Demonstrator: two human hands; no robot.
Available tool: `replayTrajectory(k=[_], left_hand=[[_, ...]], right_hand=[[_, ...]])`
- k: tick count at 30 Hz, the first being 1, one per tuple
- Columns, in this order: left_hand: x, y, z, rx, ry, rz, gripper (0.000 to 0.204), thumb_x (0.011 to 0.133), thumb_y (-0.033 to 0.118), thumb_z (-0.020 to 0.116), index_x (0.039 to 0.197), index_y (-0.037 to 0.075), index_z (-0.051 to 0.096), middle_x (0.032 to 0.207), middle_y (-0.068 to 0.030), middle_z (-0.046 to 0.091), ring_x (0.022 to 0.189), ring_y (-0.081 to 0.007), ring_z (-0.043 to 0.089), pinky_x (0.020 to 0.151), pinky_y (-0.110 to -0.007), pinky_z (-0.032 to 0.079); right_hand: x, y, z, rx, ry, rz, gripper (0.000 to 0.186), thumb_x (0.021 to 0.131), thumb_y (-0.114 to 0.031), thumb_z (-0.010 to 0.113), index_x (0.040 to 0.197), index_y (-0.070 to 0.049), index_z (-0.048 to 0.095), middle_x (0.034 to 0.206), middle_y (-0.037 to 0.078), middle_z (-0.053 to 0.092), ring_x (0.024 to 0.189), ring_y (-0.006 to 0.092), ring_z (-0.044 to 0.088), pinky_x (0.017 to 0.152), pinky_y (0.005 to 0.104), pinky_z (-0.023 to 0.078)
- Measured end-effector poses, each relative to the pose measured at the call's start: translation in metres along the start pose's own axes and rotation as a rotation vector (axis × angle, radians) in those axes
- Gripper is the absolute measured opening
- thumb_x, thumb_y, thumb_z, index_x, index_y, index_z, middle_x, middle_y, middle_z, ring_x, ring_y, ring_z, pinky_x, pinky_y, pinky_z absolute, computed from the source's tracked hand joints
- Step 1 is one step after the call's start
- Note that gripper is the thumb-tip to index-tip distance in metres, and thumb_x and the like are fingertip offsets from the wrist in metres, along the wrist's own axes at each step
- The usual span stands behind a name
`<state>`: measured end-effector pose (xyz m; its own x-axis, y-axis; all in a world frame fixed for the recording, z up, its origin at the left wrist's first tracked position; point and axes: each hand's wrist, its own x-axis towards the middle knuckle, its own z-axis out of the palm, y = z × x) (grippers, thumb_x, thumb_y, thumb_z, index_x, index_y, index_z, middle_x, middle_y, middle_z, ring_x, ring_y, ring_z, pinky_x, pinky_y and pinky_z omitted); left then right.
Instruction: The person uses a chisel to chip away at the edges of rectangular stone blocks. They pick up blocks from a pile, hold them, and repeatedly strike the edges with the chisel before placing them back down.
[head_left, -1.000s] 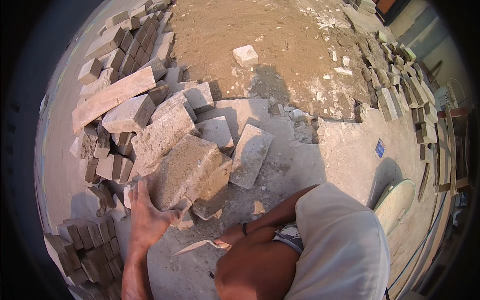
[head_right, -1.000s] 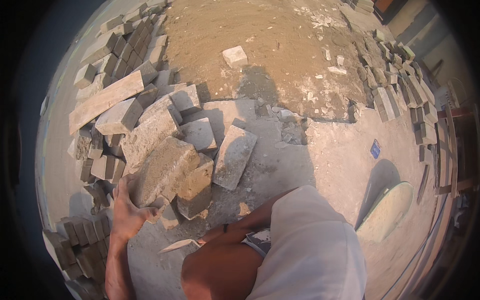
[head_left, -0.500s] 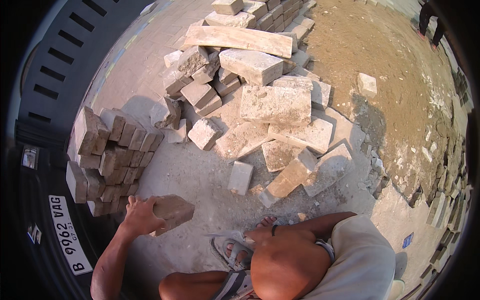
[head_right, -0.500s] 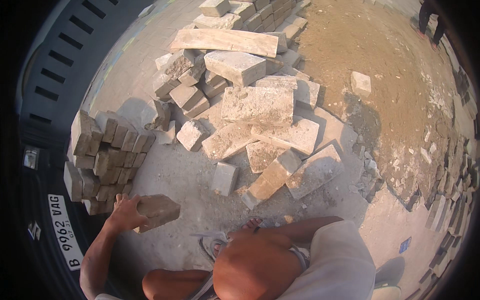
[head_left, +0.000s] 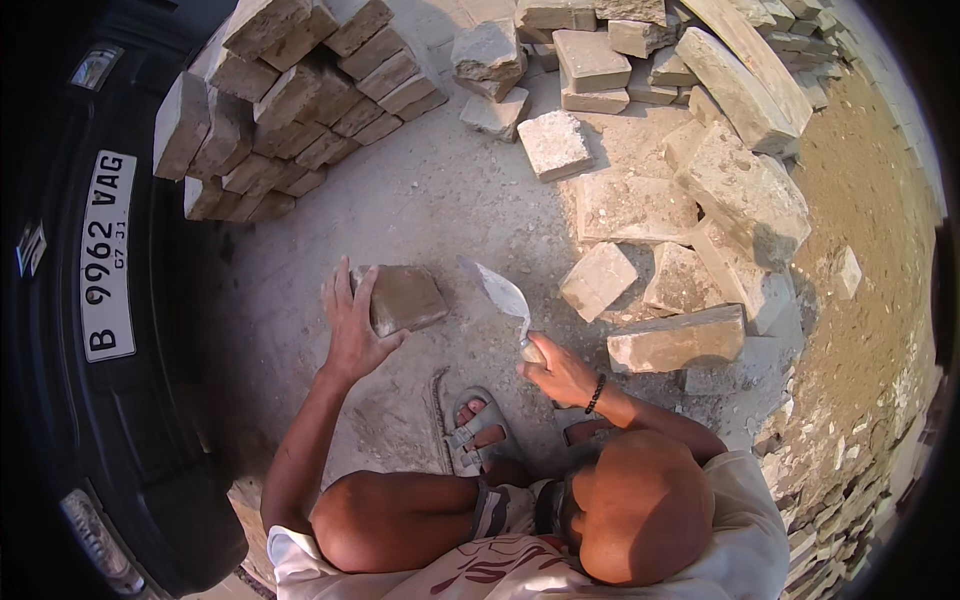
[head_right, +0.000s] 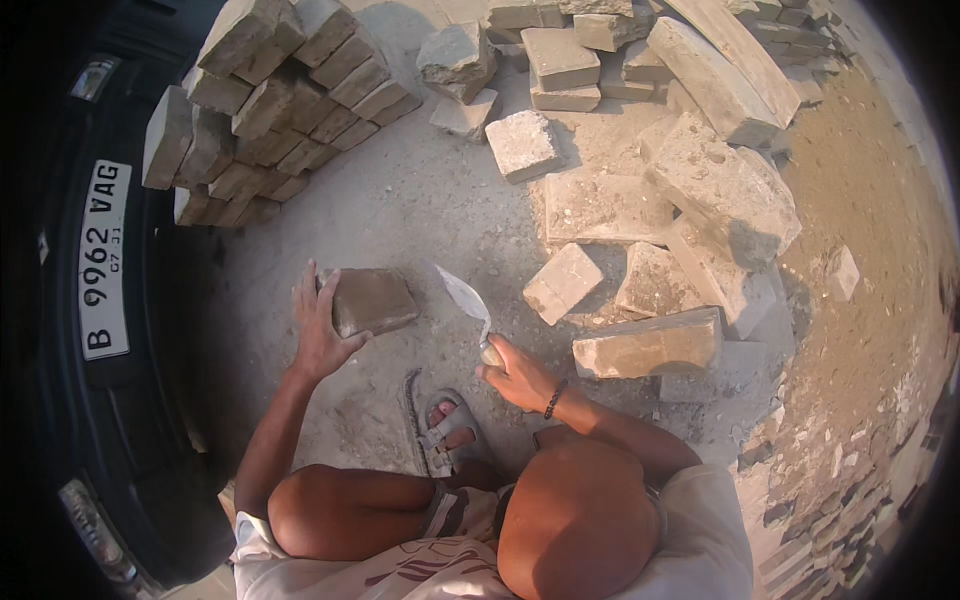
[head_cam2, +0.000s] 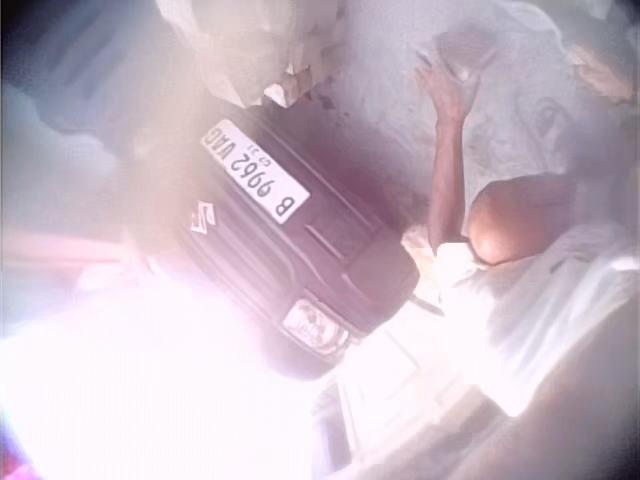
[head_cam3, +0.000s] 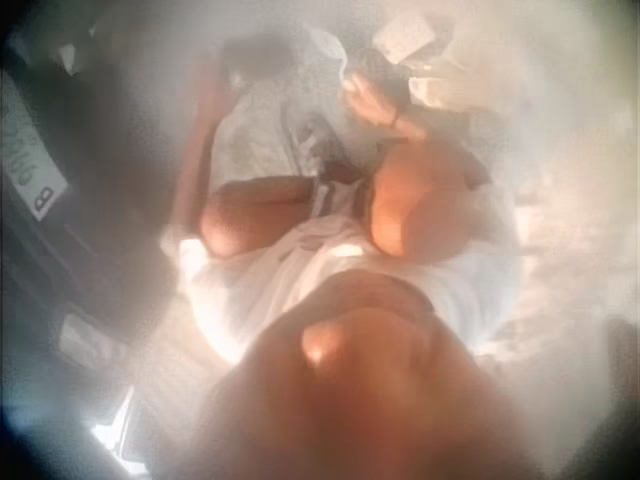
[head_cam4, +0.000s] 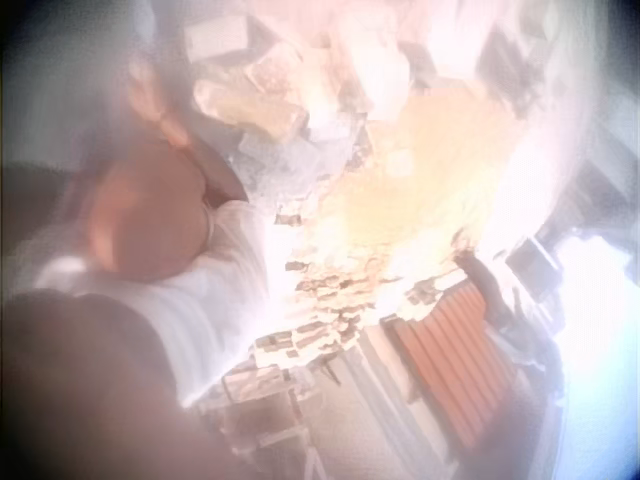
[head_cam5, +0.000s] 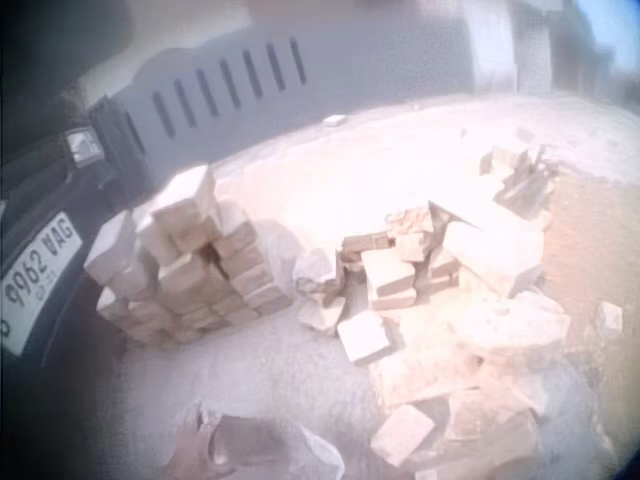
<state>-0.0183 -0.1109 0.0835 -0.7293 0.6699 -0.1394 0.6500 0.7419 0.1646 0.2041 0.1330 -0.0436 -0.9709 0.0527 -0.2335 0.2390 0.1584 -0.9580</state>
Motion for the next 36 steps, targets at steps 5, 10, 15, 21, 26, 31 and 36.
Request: replayTrajectory(k=[5, 10, 15, 21, 26, 31, 36], left_hand=[[-0.023, -0.036, 0.006, -0.308, 0.090, -0.013, 0.119, 0.062, 0.016, 0.089, 0.156, 0.014, 0.018, 0.161, -0.0201, 0.015, 0.148, -0.0432, 0.017, 0.120, -0.051, 0.021], [-0.039, -0.043, 0.015, -0.372, 0.172, -0.052, 0.113, 0.059, 0.014, 0.090, 0.152, 0.010, 0.026, 0.159, -0.0188, 0.023, 0.147, -0.0394, 0.023, 0.120, -0.047, 0.024], [-0.034, -0.028, 0.020, -0.336, 0.236, -0.081, 0.106, 0.058, 0.014, 0.091, 0.147, 0.009, 0.033, 0.158, -0.0188, 0.025, 0.146, -0.0386, 0.025, 0.120, -0.047, 0.026], [-0.046, -0.034, 0.024, -0.374, 0.269, -0.146, 0.102, 0.060, 0.013, 0.090, 0.145, 0.010, 0.034, 0.157, -0.0192, 0.024, 0.146, -0.0382, 0.024, 0.119, -0.048, 0.027], [-0.045, -0.027, 0.029, -0.384, 0.317, -0.160, 0.100, 0.061, 0.015, 0.090, 0.144, 0.009, 0.035, 0.157, -0.0192, 0.024, 0.146, -0.0378, 0.026, 0.118, -0.048, 0.028], [-0.060, -0.033, 0.035, -0.317, 0.333, -0.212, 0.101, 0.062, 0.018, 0.090, 0.144, 0.009, 0.033, 0.156, -0.0197, 0.024, 0.145, -0.0378, 0.026, 0.118, -0.048, 0.028], [-0.064, -0.032, 0.041, -0.332, 0.369, -0.222, 0.100, 0.062, 0.018, 0.090, 0.144, 0.008, 0.034, 0.156, -0.0200, 0.024, 0.145, -0.0380, 0.027, 0.117, -0.048, 0.030]], right_hand=[[0.034, -0.044, 0.011, -0.070, -0.068, 0.000, 0.051, 0.092, -0.024, 0.065, 0.129, 0.005, 0.045, 0.094, 0.030, 0.065, 0.089, 0.0475, 0.064, 0.075, 0.0485, 0.050], [0.043, -0.097, 0.034, 0.055, -0.182, -0.200, 0.045, 0.092, -0.021, 0.063, 0.125, 0.004, 0.044, 0.084, 0.029, 0.064, 0.083, 0.0510, 0.064, 0.070, 0.0528, 0.049], [0.076, -0.023, 0.083, -0.083, -0.126, 0.031, 0.039, 0.093, -0.023, 0.060, 0.119, 0.003, 0.047, 0.089, 0.030, 0.064, 0.085, 0.0518, 0.061, 0.072, 0.0533, 0.048], [0.074, -0.090, 0.064, -0.107, -0.264, -0.045, 0.041, 0.092, -0.023, 0.060, 0.120, 0.004, 0.045, 0.081, 0.032, 0.064, 0.083, 0.0515, 0.064, 0.072, 0.0560, 0.048], [0.099, -0.002, 0.058, -0.057, -0.291, 0.209, 0.042, 0.092, -0.022, 0.061, 0.121, 0.003, 0.044, 0.080, 0.031, 0.064, 0.079, 0.0519, 0.063, 0.072, 0.0562, 0.048], [0.059, -0.098, 0.059, -0.191, -0.440, 0.020, 0.037, 0.092, -0.022, 0.058, 0.114, 0.006, 0.048, 0.092, 0.032, 0.064, 0.088, 0.0474, 0.064, 0.076, 0.0522, 0.049], [0.089, -0.004, 0.055, -0.231, -0.260, 0.032, 0.039, 0.092, -0.022, 0.059, 0.118, 0.002, 0.044, 0.079, 0.030, 0.064, 0.080, 0.0524, 0.062, 0.072, 0.0560, 0.048]])
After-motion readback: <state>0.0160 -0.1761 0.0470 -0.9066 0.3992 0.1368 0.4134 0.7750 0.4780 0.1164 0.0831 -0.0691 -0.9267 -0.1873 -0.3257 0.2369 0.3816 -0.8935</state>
